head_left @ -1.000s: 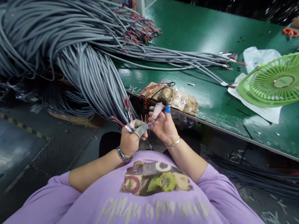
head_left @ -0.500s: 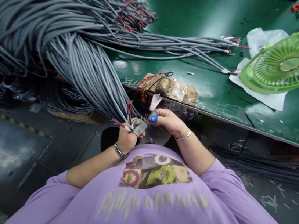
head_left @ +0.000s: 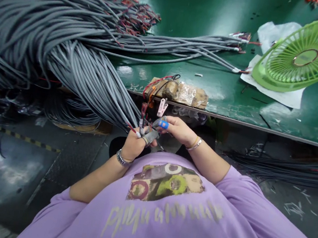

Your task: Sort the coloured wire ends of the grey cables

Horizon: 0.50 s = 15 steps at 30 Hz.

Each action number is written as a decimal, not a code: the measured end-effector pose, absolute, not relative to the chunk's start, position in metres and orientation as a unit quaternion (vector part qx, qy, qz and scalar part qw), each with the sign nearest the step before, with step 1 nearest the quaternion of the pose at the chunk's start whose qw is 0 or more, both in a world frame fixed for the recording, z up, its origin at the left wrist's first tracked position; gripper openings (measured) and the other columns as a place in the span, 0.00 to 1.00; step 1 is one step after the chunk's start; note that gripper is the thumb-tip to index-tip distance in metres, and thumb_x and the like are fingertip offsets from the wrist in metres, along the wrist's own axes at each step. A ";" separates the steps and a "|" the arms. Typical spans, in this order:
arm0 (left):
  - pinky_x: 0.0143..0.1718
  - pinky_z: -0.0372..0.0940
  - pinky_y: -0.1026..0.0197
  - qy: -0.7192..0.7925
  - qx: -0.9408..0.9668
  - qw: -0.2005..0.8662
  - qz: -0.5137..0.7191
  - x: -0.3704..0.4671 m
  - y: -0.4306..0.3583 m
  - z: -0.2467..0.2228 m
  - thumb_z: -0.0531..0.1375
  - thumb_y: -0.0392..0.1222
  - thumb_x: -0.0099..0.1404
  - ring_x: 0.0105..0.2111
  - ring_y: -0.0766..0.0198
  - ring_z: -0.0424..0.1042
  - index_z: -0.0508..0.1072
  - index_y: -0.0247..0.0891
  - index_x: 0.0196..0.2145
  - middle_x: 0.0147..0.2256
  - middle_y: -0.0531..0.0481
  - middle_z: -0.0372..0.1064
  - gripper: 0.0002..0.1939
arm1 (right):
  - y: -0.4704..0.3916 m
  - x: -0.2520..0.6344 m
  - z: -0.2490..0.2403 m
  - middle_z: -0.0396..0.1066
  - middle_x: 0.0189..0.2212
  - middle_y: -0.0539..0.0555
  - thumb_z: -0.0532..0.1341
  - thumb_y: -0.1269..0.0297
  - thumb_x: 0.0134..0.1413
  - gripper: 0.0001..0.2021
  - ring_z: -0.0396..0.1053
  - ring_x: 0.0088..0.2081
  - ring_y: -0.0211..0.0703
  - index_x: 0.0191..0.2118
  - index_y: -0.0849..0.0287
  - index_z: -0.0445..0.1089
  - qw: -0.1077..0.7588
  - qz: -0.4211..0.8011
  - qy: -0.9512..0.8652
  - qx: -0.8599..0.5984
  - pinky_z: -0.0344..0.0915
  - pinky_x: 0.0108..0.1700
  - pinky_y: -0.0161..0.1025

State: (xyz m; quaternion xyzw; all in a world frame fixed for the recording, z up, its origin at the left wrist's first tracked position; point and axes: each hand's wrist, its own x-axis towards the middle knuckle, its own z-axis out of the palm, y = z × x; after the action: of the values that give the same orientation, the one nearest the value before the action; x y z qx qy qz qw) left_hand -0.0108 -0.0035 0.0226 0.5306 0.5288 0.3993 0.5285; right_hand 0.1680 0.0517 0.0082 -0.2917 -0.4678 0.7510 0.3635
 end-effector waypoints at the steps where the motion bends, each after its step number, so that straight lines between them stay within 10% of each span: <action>1: 0.19 0.60 0.67 0.529 0.509 0.533 0.421 -0.010 -0.004 0.022 0.64 0.47 0.58 0.17 0.68 0.67 0.75 0.35 0.21 0.18 0.48 0.72 0.14 | 0.051 0.171 0.007 0.75 0.28 0.52 0.71 0.47 0.41 0.21 0.69 0.28 0.35 0.33 0.61 0.76 0.356 0.765 -0.452 -0.290 0.67 0.33 0.33; 15: 0.24 0.66 0.65 0.509 0.573 0.521 0.377 -0.020 -0.009 0.024 0.66 0.49 0.57 0.21 0.66 0.71 0.78 0.36 0.23 0.23 0.46 0.76 0.14 | 0.028 0.145 0.012 0.67 0.19 0.46 0.73 0.61 0.35 0.15 0.60 0.22 0.31 0.24 0.61 0.69 0.405 0.744 -0.402 -0.347 0.57 0.25 0.31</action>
State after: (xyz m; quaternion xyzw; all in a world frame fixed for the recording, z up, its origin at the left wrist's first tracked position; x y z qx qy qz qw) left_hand -0.0199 -0.0090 0.0243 0.5727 0.5086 0.3765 0.5212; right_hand 0.1447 0.0282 0.0124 -0.3472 -0.4019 0.7440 0.4055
